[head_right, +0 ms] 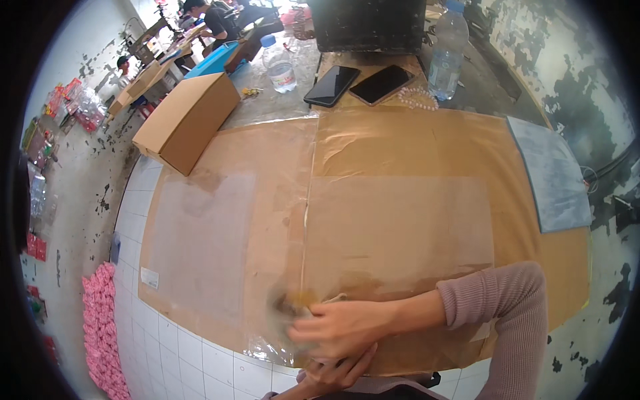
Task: The person separates plastic sheets and then wipes them down one by one on the table using a cloth.
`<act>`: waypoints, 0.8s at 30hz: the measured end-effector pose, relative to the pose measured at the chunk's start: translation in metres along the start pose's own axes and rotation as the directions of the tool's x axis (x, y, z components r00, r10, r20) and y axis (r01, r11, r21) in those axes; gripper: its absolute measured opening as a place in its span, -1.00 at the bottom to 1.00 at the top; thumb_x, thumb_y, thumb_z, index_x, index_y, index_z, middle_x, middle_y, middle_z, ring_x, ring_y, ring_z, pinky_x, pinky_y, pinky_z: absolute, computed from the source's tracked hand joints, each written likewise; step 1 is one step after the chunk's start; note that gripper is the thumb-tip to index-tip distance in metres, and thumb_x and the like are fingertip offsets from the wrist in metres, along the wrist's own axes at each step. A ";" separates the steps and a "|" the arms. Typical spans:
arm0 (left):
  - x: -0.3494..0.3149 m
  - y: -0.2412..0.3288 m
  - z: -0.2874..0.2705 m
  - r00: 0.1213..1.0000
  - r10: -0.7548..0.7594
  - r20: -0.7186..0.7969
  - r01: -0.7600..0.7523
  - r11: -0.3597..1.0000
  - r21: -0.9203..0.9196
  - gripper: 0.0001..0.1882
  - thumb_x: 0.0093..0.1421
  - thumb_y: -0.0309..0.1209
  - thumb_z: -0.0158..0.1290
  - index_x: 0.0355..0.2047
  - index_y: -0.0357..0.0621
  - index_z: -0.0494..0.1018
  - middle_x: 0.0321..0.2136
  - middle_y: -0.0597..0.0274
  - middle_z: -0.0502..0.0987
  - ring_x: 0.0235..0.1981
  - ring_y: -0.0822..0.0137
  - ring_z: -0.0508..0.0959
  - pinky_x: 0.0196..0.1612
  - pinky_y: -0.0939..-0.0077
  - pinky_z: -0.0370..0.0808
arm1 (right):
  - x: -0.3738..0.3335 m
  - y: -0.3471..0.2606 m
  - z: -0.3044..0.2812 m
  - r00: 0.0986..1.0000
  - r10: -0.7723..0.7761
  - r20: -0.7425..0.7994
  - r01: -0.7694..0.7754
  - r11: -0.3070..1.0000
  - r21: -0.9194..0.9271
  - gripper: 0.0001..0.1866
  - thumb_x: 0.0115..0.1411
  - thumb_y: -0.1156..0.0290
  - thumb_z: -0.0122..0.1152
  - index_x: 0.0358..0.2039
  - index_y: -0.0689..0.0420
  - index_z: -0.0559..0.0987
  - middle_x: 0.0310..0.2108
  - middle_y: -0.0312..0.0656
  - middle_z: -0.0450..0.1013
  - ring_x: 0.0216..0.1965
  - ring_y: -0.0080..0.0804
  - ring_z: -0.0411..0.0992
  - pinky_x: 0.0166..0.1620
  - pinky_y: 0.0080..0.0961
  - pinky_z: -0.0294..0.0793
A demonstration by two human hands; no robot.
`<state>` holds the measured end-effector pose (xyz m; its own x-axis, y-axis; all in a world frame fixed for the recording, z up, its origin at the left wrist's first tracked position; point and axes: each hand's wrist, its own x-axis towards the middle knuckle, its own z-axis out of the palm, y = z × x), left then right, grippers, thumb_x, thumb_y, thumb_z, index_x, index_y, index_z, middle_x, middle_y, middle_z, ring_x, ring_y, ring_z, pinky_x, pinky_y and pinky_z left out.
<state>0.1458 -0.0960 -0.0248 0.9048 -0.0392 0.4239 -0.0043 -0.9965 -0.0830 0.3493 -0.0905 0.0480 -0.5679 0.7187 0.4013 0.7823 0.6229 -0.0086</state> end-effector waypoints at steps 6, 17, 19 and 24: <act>0.015 -0.017 -0.015 0.997 0.049 0.058 -0.051 0.998 0.032 -0.63 0.18 -0.13 -0.11 -0.04 0.12 0.45 0.04 0.42 0.41 0.11 0.18 0.35 0.15 0.10 0.21 | -0.036 0.106 0.013 0.681 0.682 -0.264 -0.673 0.726 0.141 -0.71 0.08 0.20 0.16 -0.24 0.09 0.55 -0.05 -0.07 0.32 -0.05 -0.08 0.31 -0.01 -0.22 0.28; 0.152 -0.143 -0.027 0.903 0.287 0.320 -0.153 0.911 -0.384 -0.44 0.08 0.01 0.02 -0.06 -0.15 0.35 -0.14 0.08 0.40 -0.16 0.17 0.46 -0.08 0.36 0.42 | -0.029 0.063 -0.036 0.773 0.498 -0.391 -0.591 0.791 -0.160 -0.75 0.06 0.44 0.12 -0.20 0.09 0.53 -0.07 -0.17 0.40 -0.01 -0.21 0.34 0.01 -0.32 0.32; 0.162 -0.140 0.002 0.898 0.358 0.257 -0.226 0.875 -0.429 -0.45 0.09 0.01 0.01 -0.04 -0.12 0.33 -0.10 0.05 0.35 -0.06 0.12 0.39 0.02 0.30 0.34 | -0.060 0.066 -0.020 0.787 0.489 -0.375 -0.590 0.775 -0.227 -0.72 0.05 0.48 0.11 -0.17 0.11 0.52 -0.05 -0.16 0.40 0.01 -0.21 0.33 0.05 -0.28 0.29; 0.165 -0.143 0.010 0.879 0.366 0.306 -0.244 0.896 -0.371 -0.28 0.10 0.10 -0.06 0.18 -0.02 0.16 0.20 -0.11 0.07 0.27 -0.05 -0.01 0.25 0.13 0.00 | -0.139 0.066 -0.036 0.680 0.656 -0.328 -0.698 0.716 -0.013 -0.74 -0.01 0.51 0.06 -0.25 0.22 0.52 -0.04 -0.08 0.39 -0.02 -0.12 0.34 0.03 -0.34 0.32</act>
<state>0.2998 0.0408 0.0483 0.9240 -0.3766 0.0665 -0.3824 -0.9105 0.1573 0.4892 -0.1606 0.0245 0.2110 0.7961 0.5672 0.9599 -0.0591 -0.2741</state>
